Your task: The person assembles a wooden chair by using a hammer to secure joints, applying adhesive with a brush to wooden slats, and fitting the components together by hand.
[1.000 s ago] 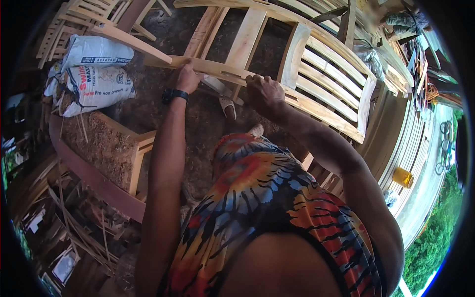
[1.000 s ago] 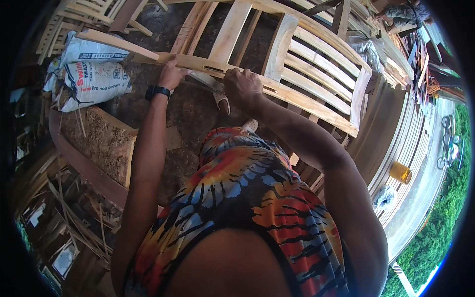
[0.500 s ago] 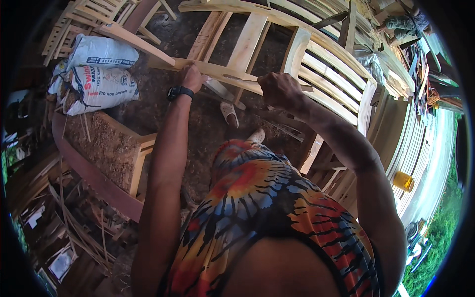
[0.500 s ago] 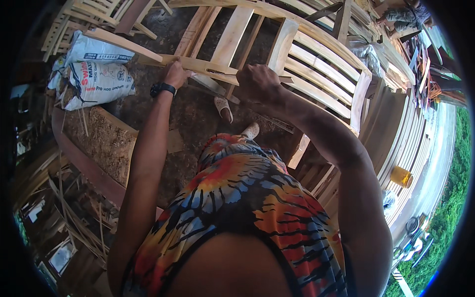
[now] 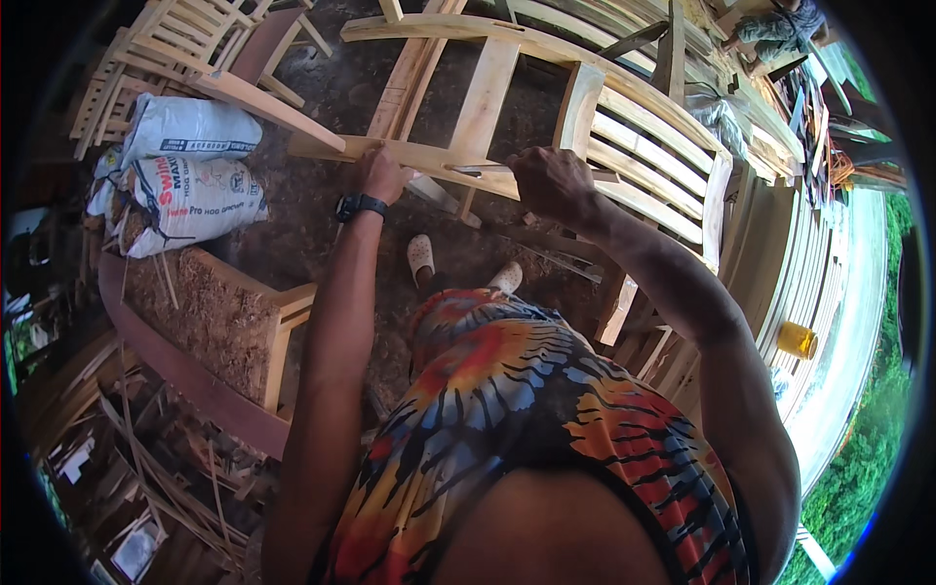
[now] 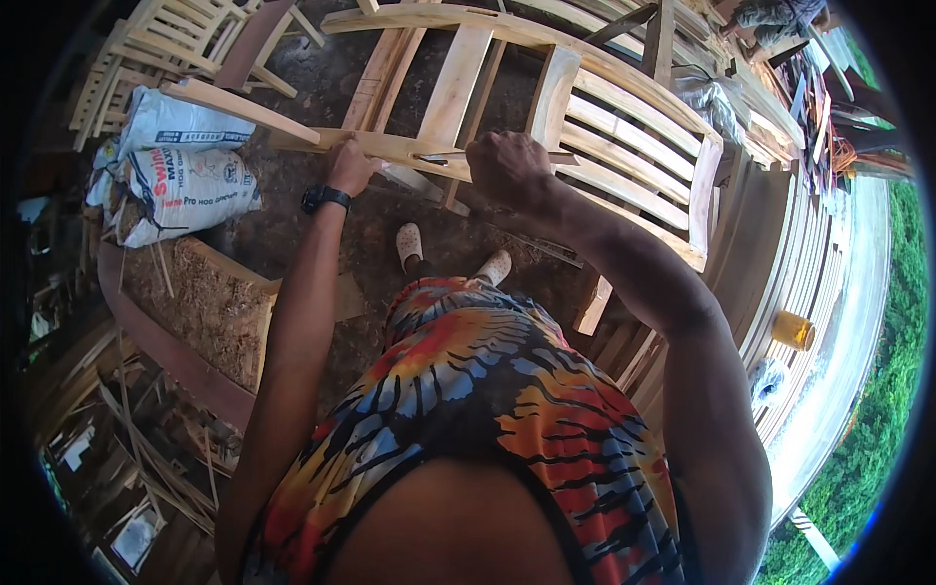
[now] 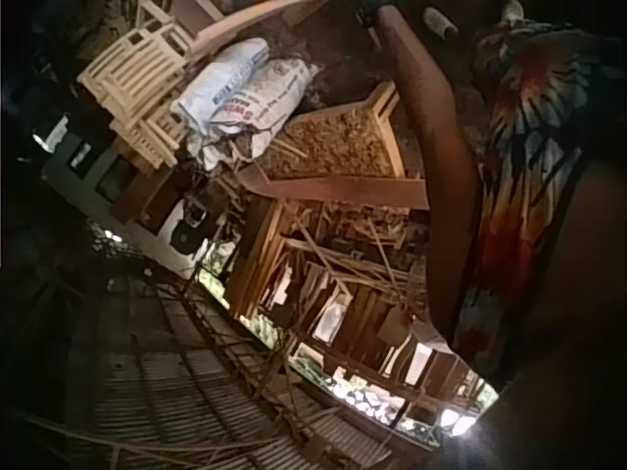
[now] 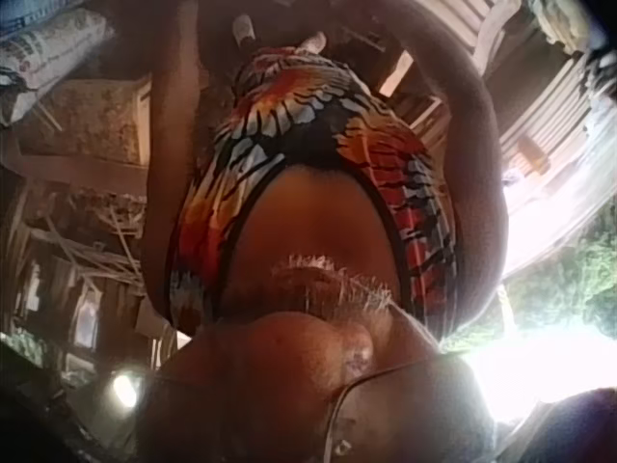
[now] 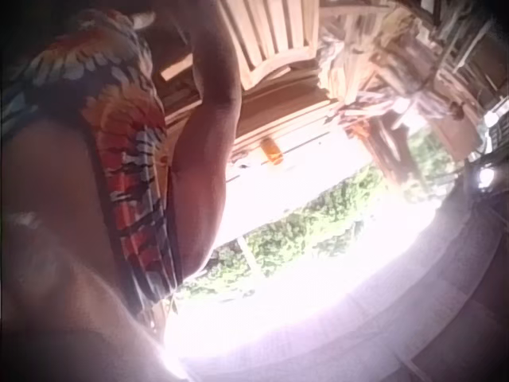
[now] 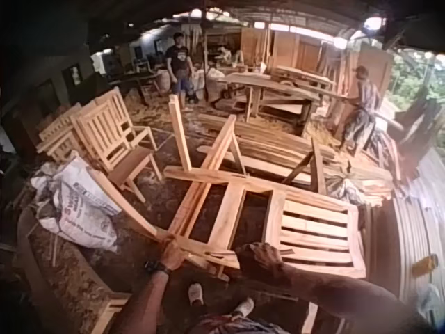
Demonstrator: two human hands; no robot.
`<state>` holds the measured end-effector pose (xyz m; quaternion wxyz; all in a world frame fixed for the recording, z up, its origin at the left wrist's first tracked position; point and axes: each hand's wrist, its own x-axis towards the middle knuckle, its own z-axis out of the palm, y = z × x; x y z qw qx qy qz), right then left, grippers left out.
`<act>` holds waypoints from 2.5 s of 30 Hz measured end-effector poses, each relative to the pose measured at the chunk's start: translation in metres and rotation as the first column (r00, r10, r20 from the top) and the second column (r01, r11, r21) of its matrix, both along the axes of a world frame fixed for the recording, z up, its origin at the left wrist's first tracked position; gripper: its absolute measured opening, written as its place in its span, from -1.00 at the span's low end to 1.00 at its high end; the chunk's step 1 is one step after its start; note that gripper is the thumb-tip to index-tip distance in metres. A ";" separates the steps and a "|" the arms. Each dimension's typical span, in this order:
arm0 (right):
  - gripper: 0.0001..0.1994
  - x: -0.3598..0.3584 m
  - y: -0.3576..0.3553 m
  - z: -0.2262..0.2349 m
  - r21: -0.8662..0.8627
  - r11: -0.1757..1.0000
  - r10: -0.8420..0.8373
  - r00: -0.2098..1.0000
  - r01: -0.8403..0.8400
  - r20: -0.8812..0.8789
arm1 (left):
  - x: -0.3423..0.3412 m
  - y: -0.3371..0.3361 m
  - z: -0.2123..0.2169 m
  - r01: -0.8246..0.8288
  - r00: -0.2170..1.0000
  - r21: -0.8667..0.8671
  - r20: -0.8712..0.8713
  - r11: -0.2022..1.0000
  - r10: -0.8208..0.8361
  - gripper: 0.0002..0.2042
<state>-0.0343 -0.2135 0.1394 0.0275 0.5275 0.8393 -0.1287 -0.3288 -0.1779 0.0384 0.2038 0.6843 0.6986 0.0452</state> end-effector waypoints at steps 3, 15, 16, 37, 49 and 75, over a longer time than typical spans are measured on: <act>-0.83 -0.018 0.002 0.000 -0.014 0.999 0.047 0.999 -0.046 0.017 | -0.004 -0.003 0.006 -0.007 1.000 -0.015 -0.001 1.000 0.007 -0.29; -0.58 -0.035 -0.005 0.068 -0.202 0.940 -0.237 0.953 0.273 0.187 | -0.020 -0.011 -0.002 0.074 0.996 0.100 0.032 0.992 -0.078 -0.25; -0.58 -0.040 -0.006 0.069 -0.202 0.938 -0.241 0.949 0.281 0.202 | -0.023 -0.008 0.003 0.097 0.994 0.054 0.048 0.994 -0.099 -0.24; -0.67 -0.083 -0.092 0.008 -0.172 0.661 -0.744 0.607 0.731 -0.281 | -0.047 0.014 0.018 0.359 0.930 0.032 0.064 0.933 -0.361 -0.66; -0.81 -0.031 -0.132 0.040 -0.202 0.618 -0.785 0.581 0.760 -0.217 | -0.054 0.023 0.032 0.433 0.891 -0.127 -0.091 0.892 -0.446 -0.44; -0.73 0.353 -0.677 -0.008 -0.033 -0.619 -0.672 -0.551 0.785 -0.495 | 0.196 -0.180 0.060 0.400 0.916 -0.513 0.210 0.759 -0.342 -0.56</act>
